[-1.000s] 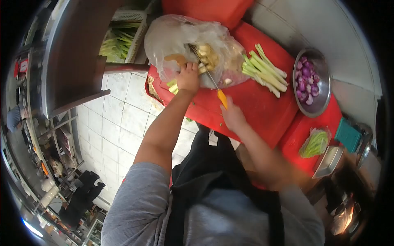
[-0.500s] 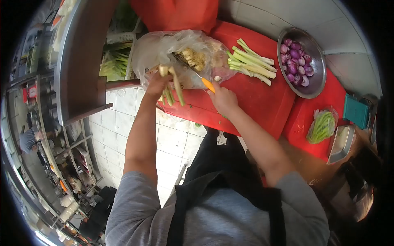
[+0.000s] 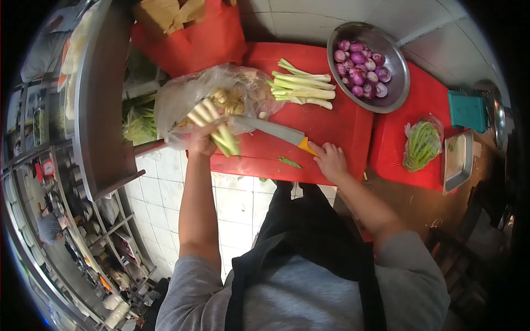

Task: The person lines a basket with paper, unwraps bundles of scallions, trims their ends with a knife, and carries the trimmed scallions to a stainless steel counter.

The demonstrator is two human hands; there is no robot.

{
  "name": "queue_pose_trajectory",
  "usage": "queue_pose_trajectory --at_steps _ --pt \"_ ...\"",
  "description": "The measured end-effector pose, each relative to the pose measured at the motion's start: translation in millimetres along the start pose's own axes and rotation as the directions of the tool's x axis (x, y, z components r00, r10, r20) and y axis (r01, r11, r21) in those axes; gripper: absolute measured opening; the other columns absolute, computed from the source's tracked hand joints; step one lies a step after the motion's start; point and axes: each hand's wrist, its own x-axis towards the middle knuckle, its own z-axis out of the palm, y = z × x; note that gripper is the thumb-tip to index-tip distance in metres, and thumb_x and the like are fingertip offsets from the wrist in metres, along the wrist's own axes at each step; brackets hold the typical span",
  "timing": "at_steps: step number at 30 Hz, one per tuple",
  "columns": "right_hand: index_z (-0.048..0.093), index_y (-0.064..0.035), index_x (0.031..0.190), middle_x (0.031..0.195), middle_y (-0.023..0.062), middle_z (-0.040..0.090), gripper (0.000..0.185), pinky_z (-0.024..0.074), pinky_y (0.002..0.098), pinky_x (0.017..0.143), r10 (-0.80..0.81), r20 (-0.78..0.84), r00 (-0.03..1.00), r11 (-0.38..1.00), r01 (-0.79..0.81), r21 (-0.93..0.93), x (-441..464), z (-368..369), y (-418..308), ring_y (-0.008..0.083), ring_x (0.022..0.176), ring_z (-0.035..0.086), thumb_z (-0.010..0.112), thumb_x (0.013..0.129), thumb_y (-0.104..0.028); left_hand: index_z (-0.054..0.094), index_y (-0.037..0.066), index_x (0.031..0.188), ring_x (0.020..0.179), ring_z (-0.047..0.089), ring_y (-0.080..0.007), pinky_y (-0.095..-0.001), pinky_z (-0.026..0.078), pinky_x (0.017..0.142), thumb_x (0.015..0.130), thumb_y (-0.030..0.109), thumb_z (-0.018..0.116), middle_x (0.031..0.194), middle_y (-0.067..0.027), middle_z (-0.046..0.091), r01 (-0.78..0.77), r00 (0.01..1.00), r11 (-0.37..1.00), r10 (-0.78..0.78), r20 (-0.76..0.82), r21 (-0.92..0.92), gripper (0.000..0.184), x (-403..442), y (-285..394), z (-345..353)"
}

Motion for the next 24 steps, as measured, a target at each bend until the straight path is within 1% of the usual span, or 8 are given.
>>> queue_pose_trajectory --at_steps 2,3,4,7,11,15,19,24 --pt "0.046 -0.0177 0.13 0.104 0.0104 0.05 0.055 0.0421 0.0414 0.081 0.048 -0.087 0.995 0.996 -0.041 0.08 0 -17 -1 0.0252 0.098 0.051 0.065 0.079 -0.026 0.048 0.004 0.119 0.089 0.061 -0.022 -0.0397 0.053 0.077 0.075 -0.003 0.059 0.096 -0.0134 0.061 -0.073 0.989 0.852 -0.007 0.151 0.518 0.045 14 1 54" --pt "0.047 -0.0164 0.13 0.106 0.0107 0.05 0.056 0.0416 0.042 0.084 0.075 -0.129 0.989 0.991 -0.06 0.121 2 -24 -5 0.0249 0.102 0.05 0.066 0.078 -0.026 0.052 0.007 0.117 0.088 0.06 -0.0196 -0.0384 0.052 0.075 0.076 -0.001 0.059 0.091 -0.0097 0.062 0.126 0.952 0.652 -0.292 0.094 0.748 0.042 12 11 95" --pt "0.047 -0.0152 0.129 0.111 0.0106 0.048 0.056 0.04 0.043 0.089 0.119 -0.118 0.986 0.898 -0.056 0.437 7 -16 -9 0.0258 0.107 0.047 0.067 0.077 -0.025 0.057 0.007 0.11 0.094 0.062 -0.0243 -0.0373 0.049 0.081 0.073 0.002 0.064 0.096 -0.0095 0.063 -0.401 0.896 0.477 0.026 0.444 0.782 0.038 29 -28 102" --pt "0.04 -0.0148 0.131 0.123 0.0102 0.044 0.056 0.0356 0.0455 0.099 0.238 0.12 0.964 -0.107 -0.097 0.989 27 -9 -50 0.0283 0.118 0.041 0.062 0.08 -0.018 0.058 0.011 0.11 0.096 0.059 -0.0355 -0.0434 0.047 0.083 0.068 -0.001 0.062 0.108 -0.0143 0.059 -0.651 0.742 -0.085 -0.285 0.607 0.754 0.044 39 -66 173" --pt "0.036 -0.0129 0.129 0.122 0.0126 0.045 0.053 0.0378 0.0444 0.098 0.248 0.277 0.928 -0.767 0.014 0.642 76 13 -43 0.0286 0.118 0.043 0.059 0.082 -0.015 0.057 0.008 0.113 0.106 0.054 -0.0334 -0.0414 0.045 0.09 0.064 0.007 0.068 0.117 -0.0153 0.053 -0.683 0.713 -0.29 -0.464 0.525 0.67 0.05 61 -97 202" --pt "0.042 -0.007 0.119 0.117 0.0107 0.049 0.04 0.0366 0.0402 0.099 0.278 0.528 0.802 -0.882 -0.004 0.47 103 9 -33 0.0269 0.115 0.046 0.058 0.085 -0.018 0.056 0.004 0.113 0.111 0.049 -0.0339 -0.0383 0.041 0.097 0.057 0.005 0.069 0.115 -0.017 0.052 -0.775 0.599 -0.012 -0.333 0.728 0.632 0.057 114 -56 223" --pt "0.049 -0.0087 0.114 0.113 0.0045 0.051 0.042 0.0328 0.0329 0.098 0.495 0.578 0.649 -0.738 -0.036 0.673 116 9 -33 0.0207 0.109 0.048 0.067 0.079 -0.025 0.051 0.006 0.121 0.119 0.045 -0.034 -0.0436 0.037 0.1 0.071 0.035 0.067 0.126 -0.019 0.048 -0.715 0.697 -0.382 -0.321 0.641 0.586 0.061 175 -81 197" --pt "0.048 -0.0137 0.119 0.118 -0.0005 0.051 0.052 0.0232 0.0339 0.103 0.526 0.486 0.698 -0.783 0.175 0.597 132 8 -37 0.0157 0.113 0.045 0.074 0.074 -0.015 0.052 0.005 0.122 0.116 0.048 -0.0341 -0.0443 0.037 0.098 0.075 0.069 0.05 0.123 -0.0203 0.052 -0.517 0.835 -0.424 -0.442 0.329 0.743 0.079 173 -101 204"
